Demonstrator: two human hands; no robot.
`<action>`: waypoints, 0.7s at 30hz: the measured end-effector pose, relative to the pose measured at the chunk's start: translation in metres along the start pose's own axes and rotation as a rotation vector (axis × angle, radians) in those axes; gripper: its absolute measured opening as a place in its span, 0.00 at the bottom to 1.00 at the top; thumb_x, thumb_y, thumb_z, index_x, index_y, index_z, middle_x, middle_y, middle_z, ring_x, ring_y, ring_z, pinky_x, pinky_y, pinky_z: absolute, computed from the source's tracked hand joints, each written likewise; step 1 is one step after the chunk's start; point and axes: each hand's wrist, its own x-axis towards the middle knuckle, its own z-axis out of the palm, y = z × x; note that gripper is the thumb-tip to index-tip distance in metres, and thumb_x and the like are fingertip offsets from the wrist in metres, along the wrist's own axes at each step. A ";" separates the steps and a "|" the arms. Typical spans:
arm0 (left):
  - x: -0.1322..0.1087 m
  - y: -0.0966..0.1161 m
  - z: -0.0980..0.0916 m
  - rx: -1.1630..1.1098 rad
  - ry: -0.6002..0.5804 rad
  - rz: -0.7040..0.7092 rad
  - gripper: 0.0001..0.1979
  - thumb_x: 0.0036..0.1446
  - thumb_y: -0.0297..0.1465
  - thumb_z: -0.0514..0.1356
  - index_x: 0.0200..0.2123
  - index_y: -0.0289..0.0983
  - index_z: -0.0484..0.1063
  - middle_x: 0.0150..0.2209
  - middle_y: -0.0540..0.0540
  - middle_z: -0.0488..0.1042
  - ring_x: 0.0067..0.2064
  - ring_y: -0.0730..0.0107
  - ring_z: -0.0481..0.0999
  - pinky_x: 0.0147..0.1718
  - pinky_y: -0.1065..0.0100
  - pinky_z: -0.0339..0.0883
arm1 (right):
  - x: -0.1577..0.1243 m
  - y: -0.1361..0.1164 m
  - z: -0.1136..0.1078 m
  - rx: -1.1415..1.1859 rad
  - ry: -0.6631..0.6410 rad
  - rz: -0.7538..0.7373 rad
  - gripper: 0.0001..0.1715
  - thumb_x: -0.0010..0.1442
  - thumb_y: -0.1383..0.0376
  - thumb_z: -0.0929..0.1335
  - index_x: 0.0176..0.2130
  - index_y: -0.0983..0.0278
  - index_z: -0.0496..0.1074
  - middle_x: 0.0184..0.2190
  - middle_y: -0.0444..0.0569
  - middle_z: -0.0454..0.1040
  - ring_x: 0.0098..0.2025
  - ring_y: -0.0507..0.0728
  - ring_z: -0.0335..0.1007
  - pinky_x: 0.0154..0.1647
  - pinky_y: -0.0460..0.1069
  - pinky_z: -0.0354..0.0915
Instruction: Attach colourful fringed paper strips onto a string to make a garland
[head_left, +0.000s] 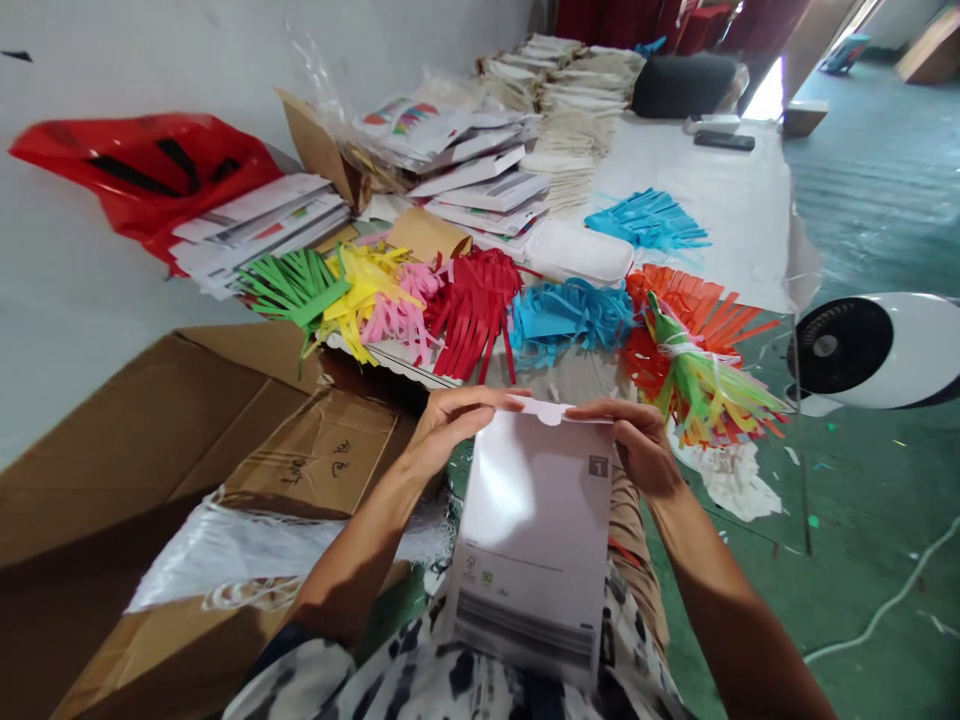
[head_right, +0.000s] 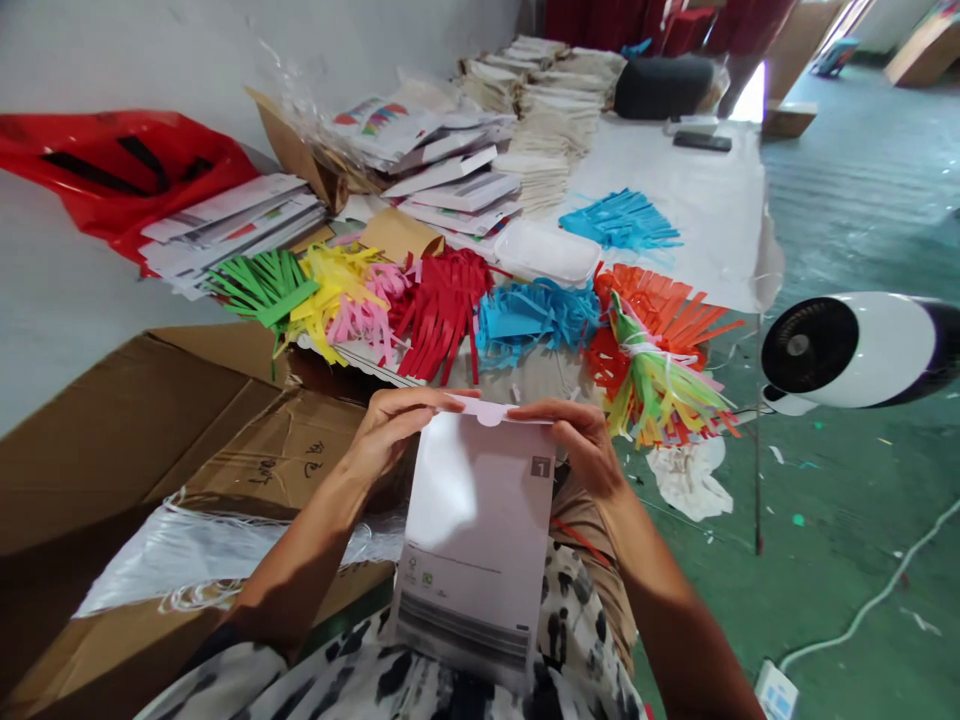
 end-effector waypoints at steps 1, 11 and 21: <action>0.000 0.001 0.002 0.013 0.025 0.007 0.13 0.59 0.39 0.68 0.43 0.40 0.87 0.52 0.38 0.84 0.55 0.52 0.83 0.55 0.58 0.72 | -0.001 -0.005 0.000 -0.001 -0.023 -0.003 0.17 0.62 0.57 0.69 0.44 0.54 0.87 0.44 0.49 0.85 0.42 0.61 0.78 0.37 0.52 0.70; 0.000 0.004 0.021 0.147 0.305 0.053 0.12 0.54 0.41 0.75 0.39 0.42 0.88 0.39 0.44 0.87 0.36 0.64 0.83 0.33 0.68 0.73 | -0.002 -0.036 0.024 -0.090 0.114 -0.049 0.15 0.63 0.51 0.76 0.43 0.57 0.85 0.36 0.46 0.82 0.31 0.52 0.71 0.28 0.46 0.63; 0.001 -0.007 0.019 -0.130 0.245 -0.099 0.28 0.54 0.39 0.75 0.57 0.43 0.78 0.36 0.48 0.84 0.31 0.67 0.81 0.32 0.68 0.73 | 0.010 -0.026 0.023 -0.178 0.030 -0.044 0.20 0.64 0.52 0.75 0.53 0.56 0.84 0.41 0.47 0.84 0.28 0.51 0.70 0.26 0.46 0.65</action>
